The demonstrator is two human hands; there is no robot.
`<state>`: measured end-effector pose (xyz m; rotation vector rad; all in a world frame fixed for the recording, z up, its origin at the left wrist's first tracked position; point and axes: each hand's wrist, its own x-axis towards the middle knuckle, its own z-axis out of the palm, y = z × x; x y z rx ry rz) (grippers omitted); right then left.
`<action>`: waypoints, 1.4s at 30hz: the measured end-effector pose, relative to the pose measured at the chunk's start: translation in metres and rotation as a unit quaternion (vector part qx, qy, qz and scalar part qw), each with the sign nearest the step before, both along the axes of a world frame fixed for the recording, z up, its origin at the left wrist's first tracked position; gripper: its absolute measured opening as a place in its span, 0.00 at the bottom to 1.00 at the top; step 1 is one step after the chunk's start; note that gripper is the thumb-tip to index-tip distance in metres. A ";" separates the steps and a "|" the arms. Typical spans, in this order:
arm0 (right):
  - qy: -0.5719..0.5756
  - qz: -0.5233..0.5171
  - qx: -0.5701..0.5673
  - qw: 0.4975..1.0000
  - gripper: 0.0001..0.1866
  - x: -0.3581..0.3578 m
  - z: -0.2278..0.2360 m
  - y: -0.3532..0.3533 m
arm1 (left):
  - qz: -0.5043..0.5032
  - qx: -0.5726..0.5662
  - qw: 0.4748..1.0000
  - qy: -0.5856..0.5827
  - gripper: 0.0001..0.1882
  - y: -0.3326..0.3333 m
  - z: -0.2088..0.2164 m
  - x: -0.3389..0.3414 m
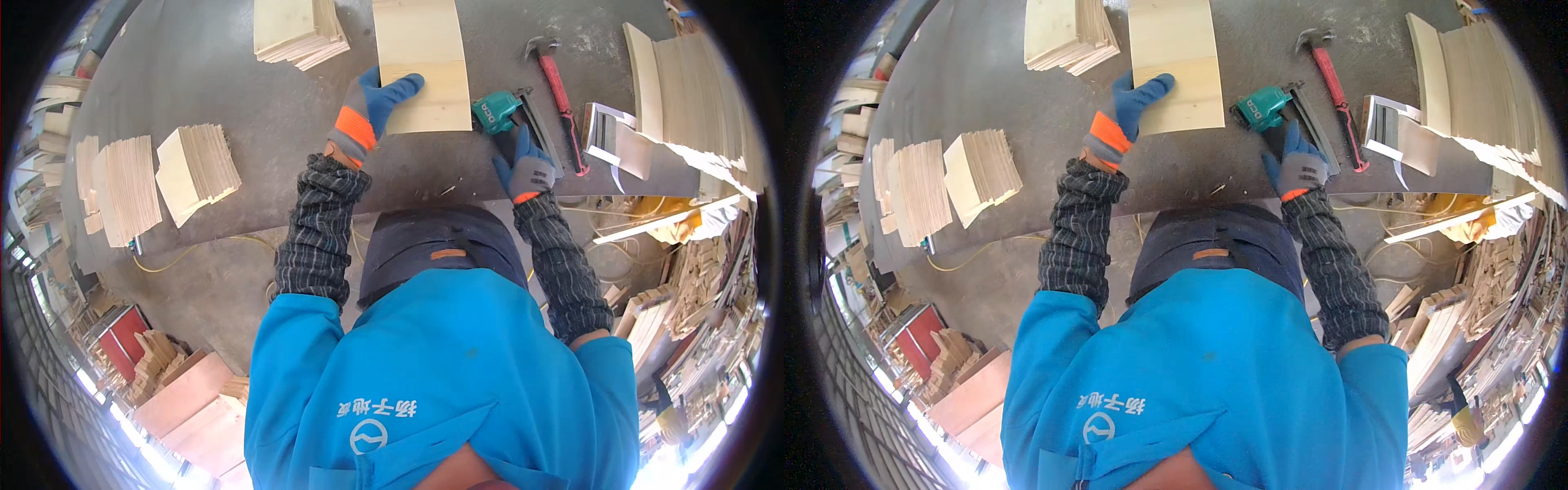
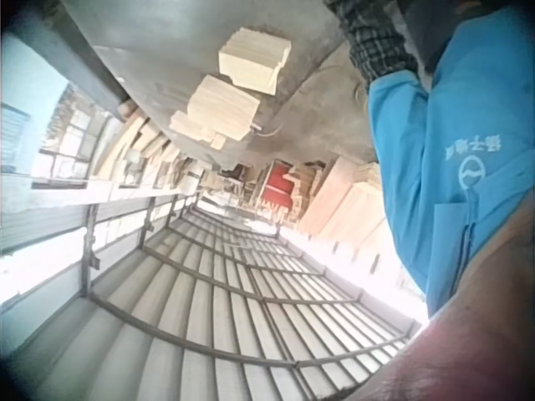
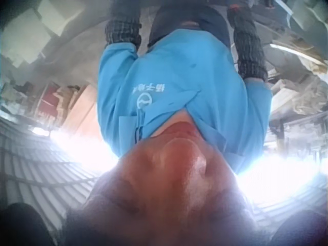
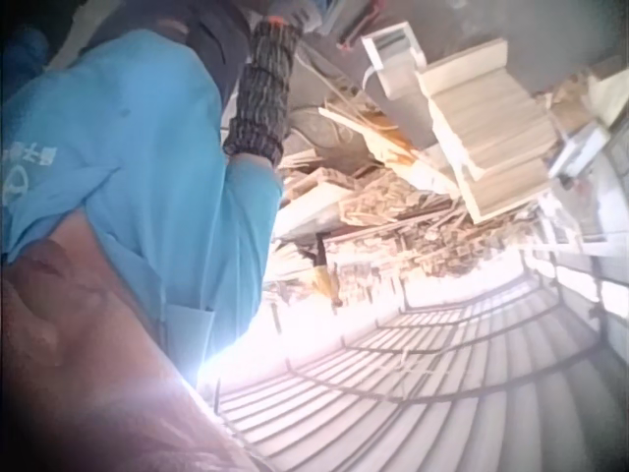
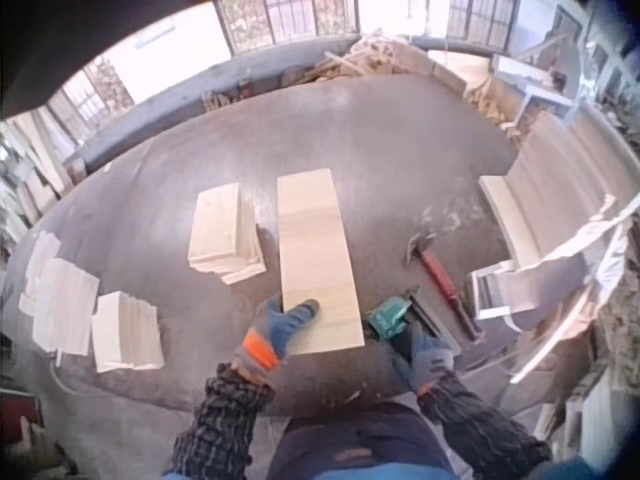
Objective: Assembling small wooden boxes or crates using a pneumatic nail gun and a hammer on a workshop table.
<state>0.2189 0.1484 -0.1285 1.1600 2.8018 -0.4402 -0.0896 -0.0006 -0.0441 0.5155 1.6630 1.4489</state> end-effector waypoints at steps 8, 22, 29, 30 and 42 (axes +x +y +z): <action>0.046 -0.081 -0.100 0.991 0.48 -0.009 -0.013 0.023 | -0.031 0.017 0.999 -0.040 0.25 0.002 -0.006 -0.006; 0.299 -0.258 -0.457 0.797 0.08 0.015 0.268 -0.082 | -0.058 0.050 0.995 -0.064 0.26 0.001 -0.013 -0.011; 0.263 -0.299 -0.462 0.793 0.10 -0.022 0.281 -0.116 | -0.054 0.068 0.994 -0.065 0.24 0.002 -0.010 -0.008; 0.262 -0.300 -0.460 0.794 0.10 -0.025 0.278 -0.116 | -0.053 0.075 0.994 -0.053 0.24 0.002 -0.012 -0.009; 0.227 -0.269 -0.439 0.827 0.12 -0.041 0.262 -0.120 | -0.048 0.105 0.992 -0.041 0.25 0.004 -0.022 -0.007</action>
